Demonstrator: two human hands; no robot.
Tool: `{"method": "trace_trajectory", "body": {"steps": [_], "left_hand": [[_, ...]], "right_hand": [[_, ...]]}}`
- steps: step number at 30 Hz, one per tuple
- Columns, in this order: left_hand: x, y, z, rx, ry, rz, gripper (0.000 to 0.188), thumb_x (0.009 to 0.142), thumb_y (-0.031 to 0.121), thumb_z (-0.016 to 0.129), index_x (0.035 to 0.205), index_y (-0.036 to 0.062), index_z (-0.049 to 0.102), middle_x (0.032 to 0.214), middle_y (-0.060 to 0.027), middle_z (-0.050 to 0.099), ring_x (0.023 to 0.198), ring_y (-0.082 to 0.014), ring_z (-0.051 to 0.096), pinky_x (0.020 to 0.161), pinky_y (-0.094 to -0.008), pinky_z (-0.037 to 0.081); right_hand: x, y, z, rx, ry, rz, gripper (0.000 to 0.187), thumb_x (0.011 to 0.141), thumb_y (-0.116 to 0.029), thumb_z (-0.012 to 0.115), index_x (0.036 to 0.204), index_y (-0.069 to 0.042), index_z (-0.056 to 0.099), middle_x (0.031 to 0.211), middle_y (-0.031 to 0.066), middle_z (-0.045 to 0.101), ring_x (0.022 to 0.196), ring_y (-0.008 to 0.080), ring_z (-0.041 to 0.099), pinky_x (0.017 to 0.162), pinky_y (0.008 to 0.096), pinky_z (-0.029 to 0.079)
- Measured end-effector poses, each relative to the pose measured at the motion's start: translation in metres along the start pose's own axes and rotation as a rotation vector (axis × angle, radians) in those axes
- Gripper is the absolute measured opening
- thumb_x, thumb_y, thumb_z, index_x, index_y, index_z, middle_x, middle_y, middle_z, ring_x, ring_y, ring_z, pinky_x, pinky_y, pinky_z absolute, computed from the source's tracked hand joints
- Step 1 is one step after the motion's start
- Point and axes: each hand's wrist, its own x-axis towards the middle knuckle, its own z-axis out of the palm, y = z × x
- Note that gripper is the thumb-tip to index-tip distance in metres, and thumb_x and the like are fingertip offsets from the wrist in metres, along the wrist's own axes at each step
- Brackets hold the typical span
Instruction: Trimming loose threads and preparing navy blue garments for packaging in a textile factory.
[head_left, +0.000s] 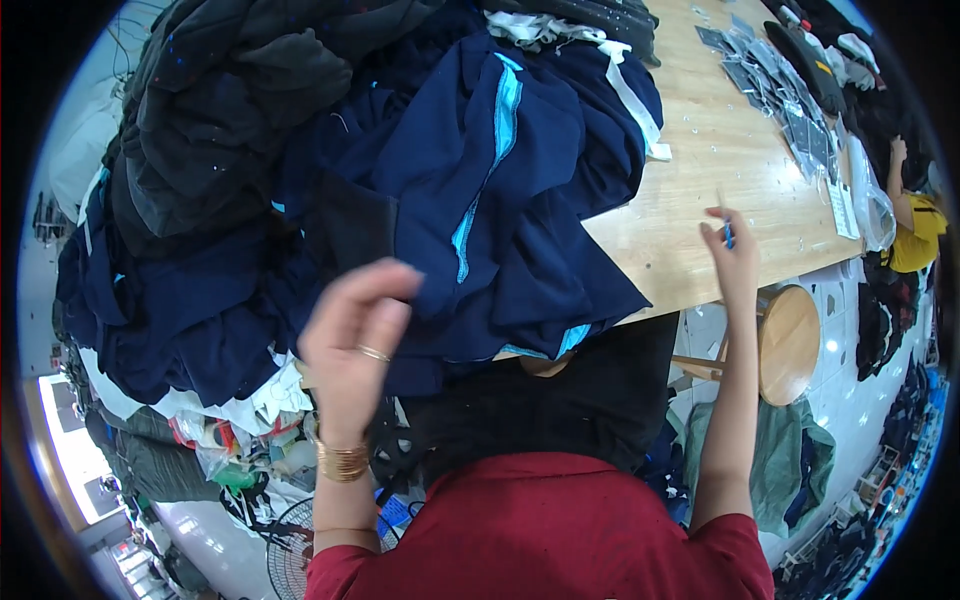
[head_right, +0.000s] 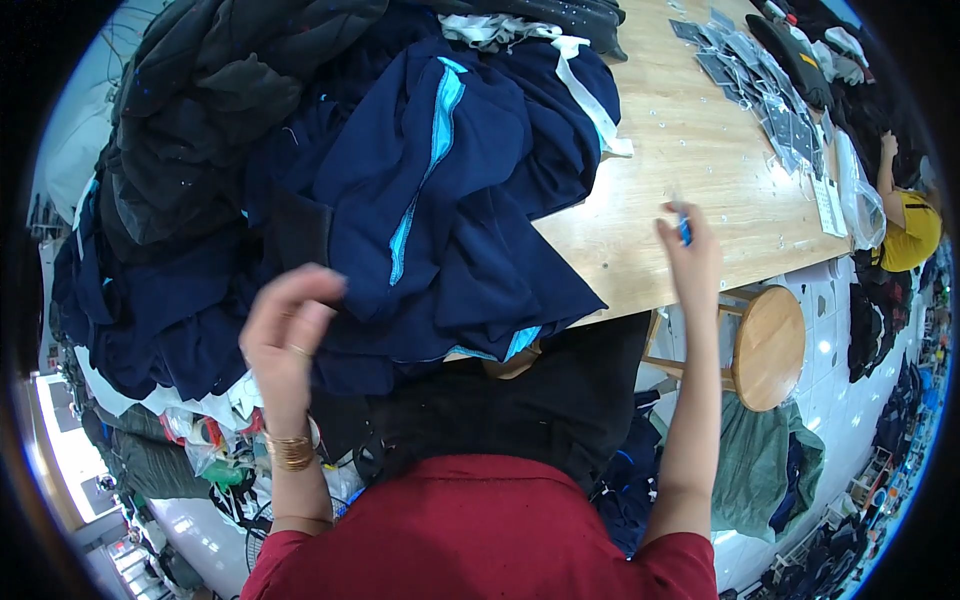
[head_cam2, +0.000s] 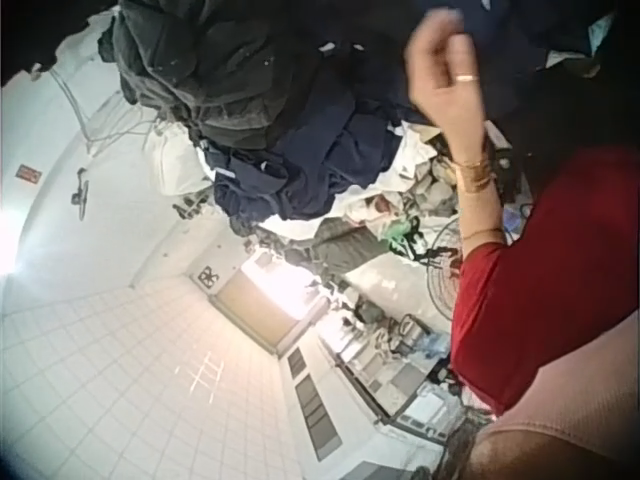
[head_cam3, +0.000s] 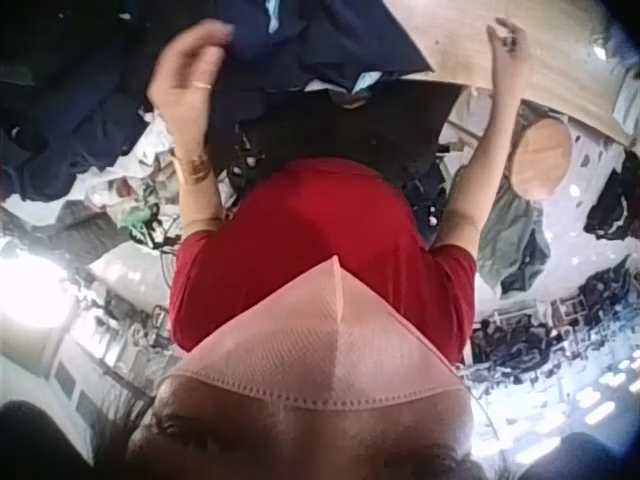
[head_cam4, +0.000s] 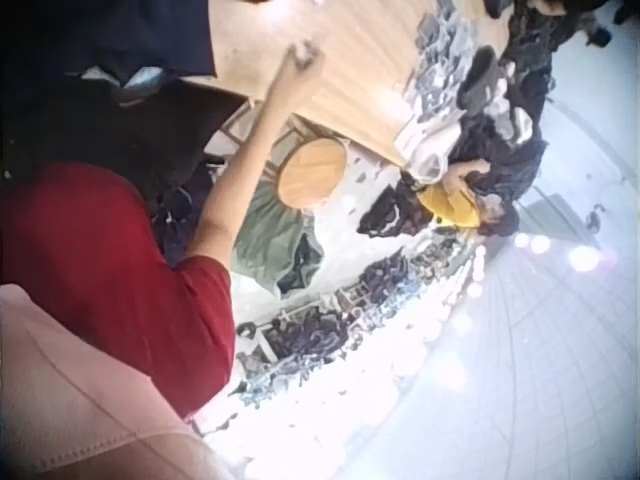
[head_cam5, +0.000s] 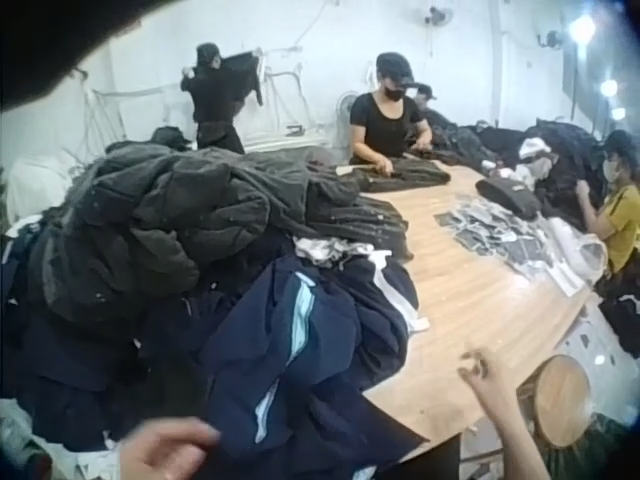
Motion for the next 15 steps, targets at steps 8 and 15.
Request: {"method": "trace_trajectory", "body": {"steps": [8, 15], "left_hand": [[0.008, -0.037, -0.047, 0.503, 0.163, -0.028, 0.065, 0.079, 0.028, 0.067, 0.133, 0.007, 0.037, 0.129, -0.015, 0.046, 0.118, -0.0278, 0.046, 0.096, -0.0391, 0.037], [0.036, -0.065, -0.036, 0.629, 0.271, 0.083, 0.044, 0.077, 0.028, 0.069, 0.106, -0.0018, 0.054, 0.102, -0.0154, 0.056, 0.095, -0.027, 0.054, 0.083, -0.0321, 0.042]], "right_hand": [[0.079, 0.084, 0.035, -0.616, 0.204, -0.127, 0.043, 0.077, -0.016, 0.063, 0.118, -0.008, 0.053, 0.119, 0.0166, 0.046, 0.105, 0.0331, 0.048, 0.09, 0.0419, 0.038], [0.104, -0.128, 0.072, 0.095, 0.121, -0.782, 0.031, 0.082, -0.026, 0.062, 0.105, -0.006, 0.062, 0.106, 0.015, 0.058, 0.104, 0.0294, 0.052, 0.092, 0.0366, 0.038]]}}
